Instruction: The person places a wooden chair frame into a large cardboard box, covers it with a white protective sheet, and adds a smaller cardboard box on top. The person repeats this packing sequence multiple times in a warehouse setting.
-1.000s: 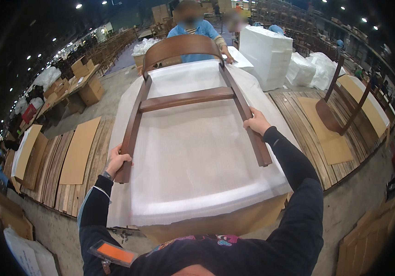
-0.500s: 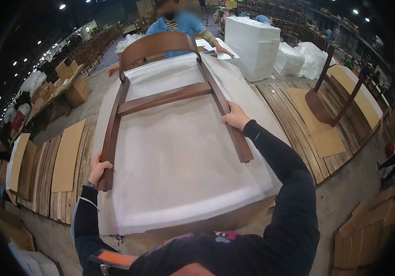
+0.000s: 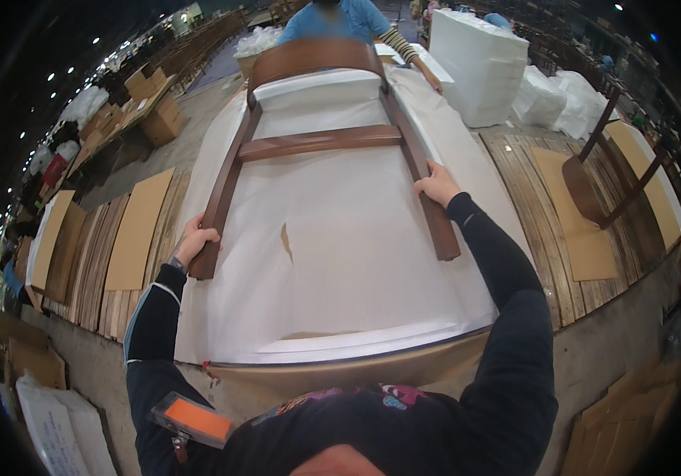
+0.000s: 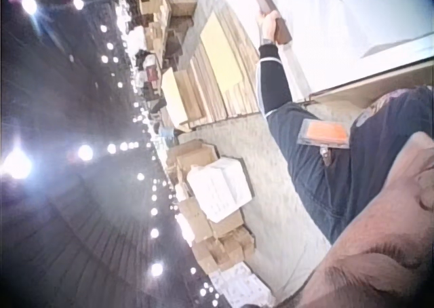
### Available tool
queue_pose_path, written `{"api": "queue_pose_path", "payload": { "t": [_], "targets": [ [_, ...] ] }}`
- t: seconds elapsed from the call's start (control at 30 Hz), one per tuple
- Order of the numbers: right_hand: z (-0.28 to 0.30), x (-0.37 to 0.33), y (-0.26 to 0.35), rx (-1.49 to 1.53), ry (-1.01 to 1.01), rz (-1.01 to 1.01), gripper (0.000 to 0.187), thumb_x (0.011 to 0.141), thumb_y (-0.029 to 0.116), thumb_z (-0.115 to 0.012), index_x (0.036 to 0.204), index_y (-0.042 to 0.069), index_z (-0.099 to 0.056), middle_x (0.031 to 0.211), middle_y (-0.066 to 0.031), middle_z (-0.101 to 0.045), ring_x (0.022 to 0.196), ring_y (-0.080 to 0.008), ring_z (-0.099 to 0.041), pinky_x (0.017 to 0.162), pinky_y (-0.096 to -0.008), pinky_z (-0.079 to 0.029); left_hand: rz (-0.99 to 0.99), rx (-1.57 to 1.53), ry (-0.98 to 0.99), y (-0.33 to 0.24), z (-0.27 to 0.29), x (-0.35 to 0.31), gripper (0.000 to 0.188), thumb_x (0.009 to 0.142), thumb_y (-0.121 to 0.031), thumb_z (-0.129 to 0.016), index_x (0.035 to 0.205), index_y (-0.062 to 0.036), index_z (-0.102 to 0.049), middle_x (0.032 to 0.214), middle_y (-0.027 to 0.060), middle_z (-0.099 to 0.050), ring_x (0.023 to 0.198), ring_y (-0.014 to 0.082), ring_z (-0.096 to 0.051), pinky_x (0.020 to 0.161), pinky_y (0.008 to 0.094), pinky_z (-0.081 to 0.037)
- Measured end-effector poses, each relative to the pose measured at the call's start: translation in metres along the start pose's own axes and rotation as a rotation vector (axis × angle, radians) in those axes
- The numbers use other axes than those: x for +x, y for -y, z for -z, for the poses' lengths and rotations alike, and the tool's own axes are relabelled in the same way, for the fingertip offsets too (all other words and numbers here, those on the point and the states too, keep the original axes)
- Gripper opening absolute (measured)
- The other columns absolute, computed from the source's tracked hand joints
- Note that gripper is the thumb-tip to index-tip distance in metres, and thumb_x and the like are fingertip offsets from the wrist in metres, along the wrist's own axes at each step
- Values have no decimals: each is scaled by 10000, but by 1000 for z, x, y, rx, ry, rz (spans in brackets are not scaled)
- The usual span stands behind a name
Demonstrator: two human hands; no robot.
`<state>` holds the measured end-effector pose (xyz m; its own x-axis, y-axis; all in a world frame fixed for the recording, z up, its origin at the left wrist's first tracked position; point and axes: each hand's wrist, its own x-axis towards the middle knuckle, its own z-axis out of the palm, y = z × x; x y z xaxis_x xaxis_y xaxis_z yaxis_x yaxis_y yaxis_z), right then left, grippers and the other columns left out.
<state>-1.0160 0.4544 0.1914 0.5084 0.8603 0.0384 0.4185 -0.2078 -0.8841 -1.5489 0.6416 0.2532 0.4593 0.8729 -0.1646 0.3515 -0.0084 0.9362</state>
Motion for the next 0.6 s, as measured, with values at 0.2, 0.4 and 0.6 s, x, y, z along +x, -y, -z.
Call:
{"api": "queue_pose_path", "payload": {
  "t": [0.2,0.4,0.6],
  "targets": [
    [-1,15,-17,28,61,-64,969,620,76,-720,1469,-160,-318,1372,-307,-526,1197,-319,-579,969,-325,-482,49,72,-4,1,2,8,487,704,0,-619,1184,48,-548,812,106,-608,572,223,-644,565,343,-556],
    [-3,19,-26,2,49,-34,961,624,80,-729,1459,-169,-326,1392,-313,-510,1251,-332,-553,1016,-318,-454,-69,552,-62,-14,0,17,515,699,-182,-674,1137,65,-560,882,160,-649,754,286,-682,598,372,-562],
    [0,13,-14,-29,0,-30,934,631,60,-729,1454,-160,-348,1358,-276,-555,1191,-292,-589,978,-316,-478,169,1212,2,-46,-15,27,564,691,-365,-697,1092,31,-670,1035,237,-699,962,343,-698,825,430,-551]
  ]
}}
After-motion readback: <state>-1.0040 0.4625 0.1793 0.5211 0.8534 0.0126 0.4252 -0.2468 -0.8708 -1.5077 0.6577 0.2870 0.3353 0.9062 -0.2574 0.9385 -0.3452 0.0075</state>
